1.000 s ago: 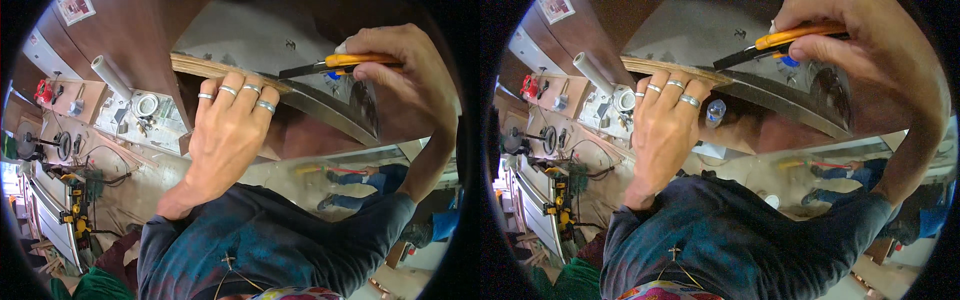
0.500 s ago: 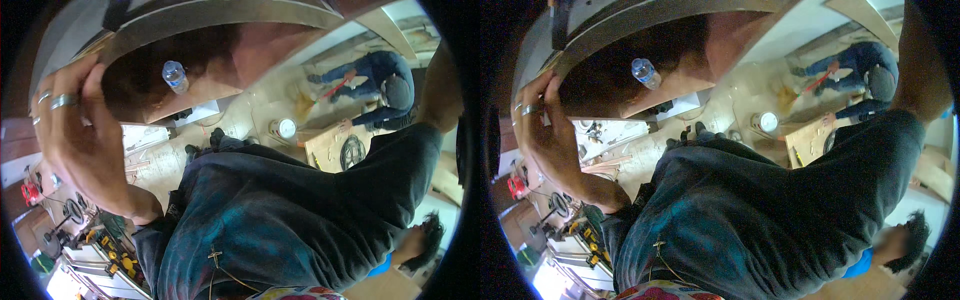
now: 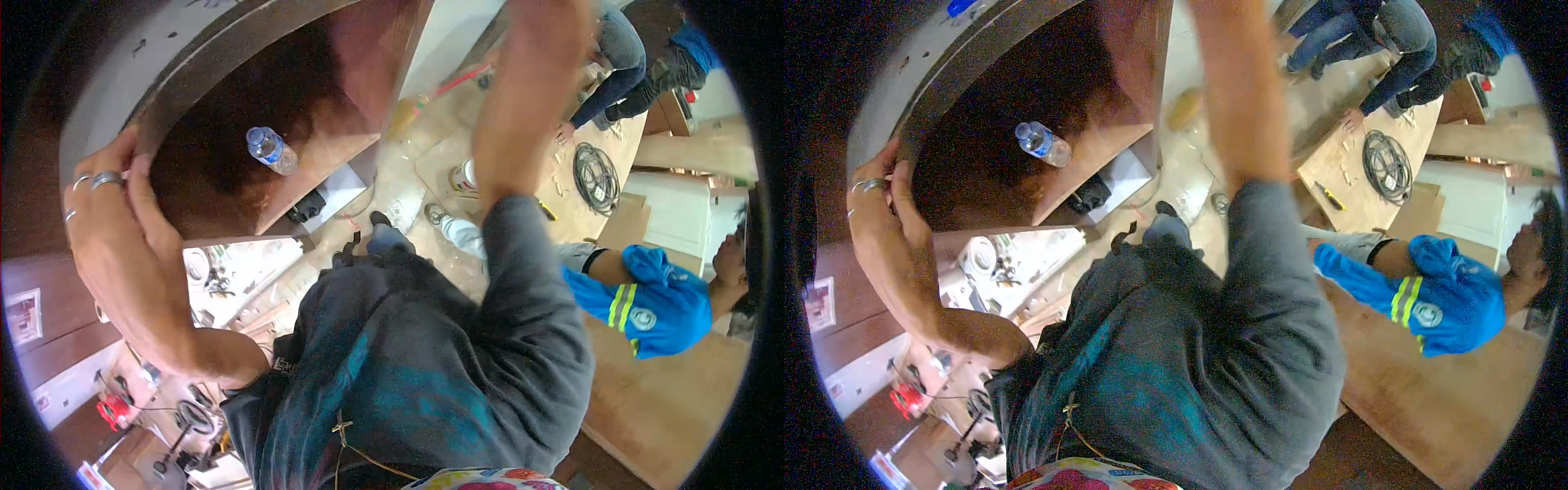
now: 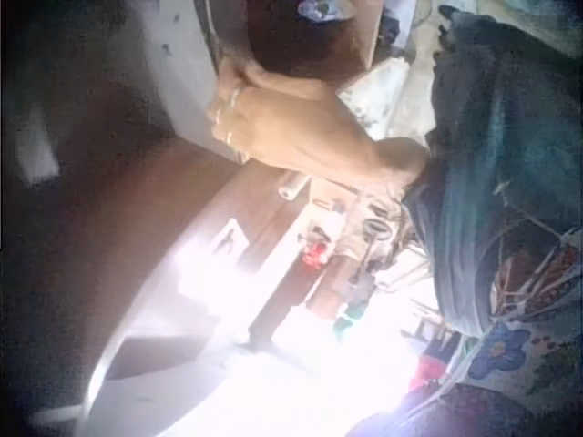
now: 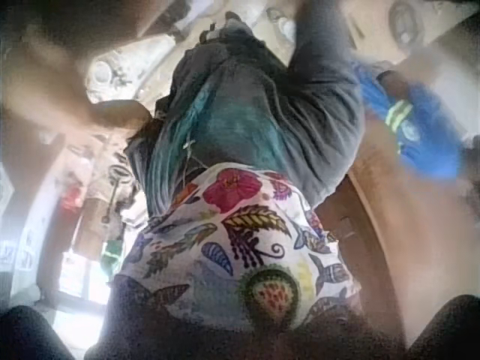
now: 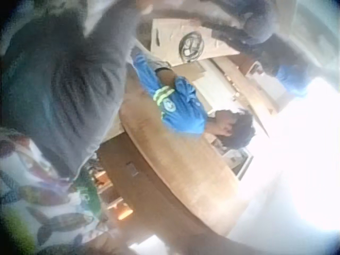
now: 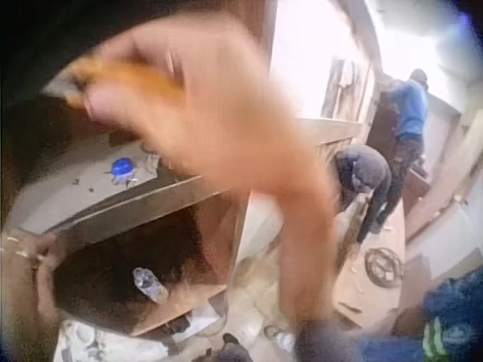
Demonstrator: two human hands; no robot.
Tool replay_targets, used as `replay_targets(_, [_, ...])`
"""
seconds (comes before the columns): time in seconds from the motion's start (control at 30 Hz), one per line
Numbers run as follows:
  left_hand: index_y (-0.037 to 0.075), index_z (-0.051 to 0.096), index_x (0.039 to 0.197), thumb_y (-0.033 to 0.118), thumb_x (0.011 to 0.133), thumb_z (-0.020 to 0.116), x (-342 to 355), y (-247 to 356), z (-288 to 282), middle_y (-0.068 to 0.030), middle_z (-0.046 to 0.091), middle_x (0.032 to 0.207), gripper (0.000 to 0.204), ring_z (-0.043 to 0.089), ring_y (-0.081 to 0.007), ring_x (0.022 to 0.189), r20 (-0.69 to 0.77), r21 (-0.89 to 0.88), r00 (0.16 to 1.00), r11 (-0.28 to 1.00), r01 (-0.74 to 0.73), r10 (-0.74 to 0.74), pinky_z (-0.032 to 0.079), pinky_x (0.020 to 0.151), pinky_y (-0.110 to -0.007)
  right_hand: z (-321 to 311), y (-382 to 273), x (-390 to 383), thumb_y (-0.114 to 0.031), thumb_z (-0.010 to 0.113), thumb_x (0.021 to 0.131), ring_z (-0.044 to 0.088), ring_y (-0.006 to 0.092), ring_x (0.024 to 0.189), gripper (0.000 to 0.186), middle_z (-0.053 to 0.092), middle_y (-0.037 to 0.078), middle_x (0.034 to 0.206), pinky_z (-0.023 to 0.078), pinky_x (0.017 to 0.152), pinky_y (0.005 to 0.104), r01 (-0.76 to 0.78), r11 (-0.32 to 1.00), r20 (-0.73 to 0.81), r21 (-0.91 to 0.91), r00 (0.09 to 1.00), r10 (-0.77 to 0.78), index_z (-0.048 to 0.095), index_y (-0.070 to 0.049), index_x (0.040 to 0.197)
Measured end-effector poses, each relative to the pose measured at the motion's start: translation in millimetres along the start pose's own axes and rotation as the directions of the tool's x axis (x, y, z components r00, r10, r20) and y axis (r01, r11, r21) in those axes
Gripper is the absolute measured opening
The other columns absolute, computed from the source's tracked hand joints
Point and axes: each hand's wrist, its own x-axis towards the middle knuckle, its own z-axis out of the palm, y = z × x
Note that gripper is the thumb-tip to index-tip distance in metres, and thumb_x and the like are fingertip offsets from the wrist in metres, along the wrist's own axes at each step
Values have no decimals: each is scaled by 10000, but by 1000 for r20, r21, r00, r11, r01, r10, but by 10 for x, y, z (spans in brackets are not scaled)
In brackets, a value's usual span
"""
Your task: The person trims the edge of a laminate sheet on a wooden cabinet using a utility knife, occasionally applying water from a bottle to the cut line.
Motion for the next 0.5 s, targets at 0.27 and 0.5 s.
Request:
replay_targets(0.27, [25, 643, 1286, 83, 1031, 503, 80, -208, -279, -168, 687, 1198, 297, 659, -252, 1080, 209, -315, 976, 949, 10, 59, 483, 961, -346, 682, -1138, -975, -132, 671, 969, 553, 61, 701, 228, 627, 9, 824, 454, 627, 227, -686, 447, -165, 574, 438, 884, 667, -18, 1166])
replay_targets(0.5, [-9, 674, 1253, -17, 990, 547, -344, -618, -179, -140, 726, 1165, 292, 697, -205, 1062, -23, -496, 983, 856, 147, -182, 530, 955, -319, 933, -1464, -1534, -245, 470, 1082, 567, 83, 789, 370, 613, 20, 912, 469, 716, 242, -785, 128, 38, 606, 189, 981, 537, -19, 1366])
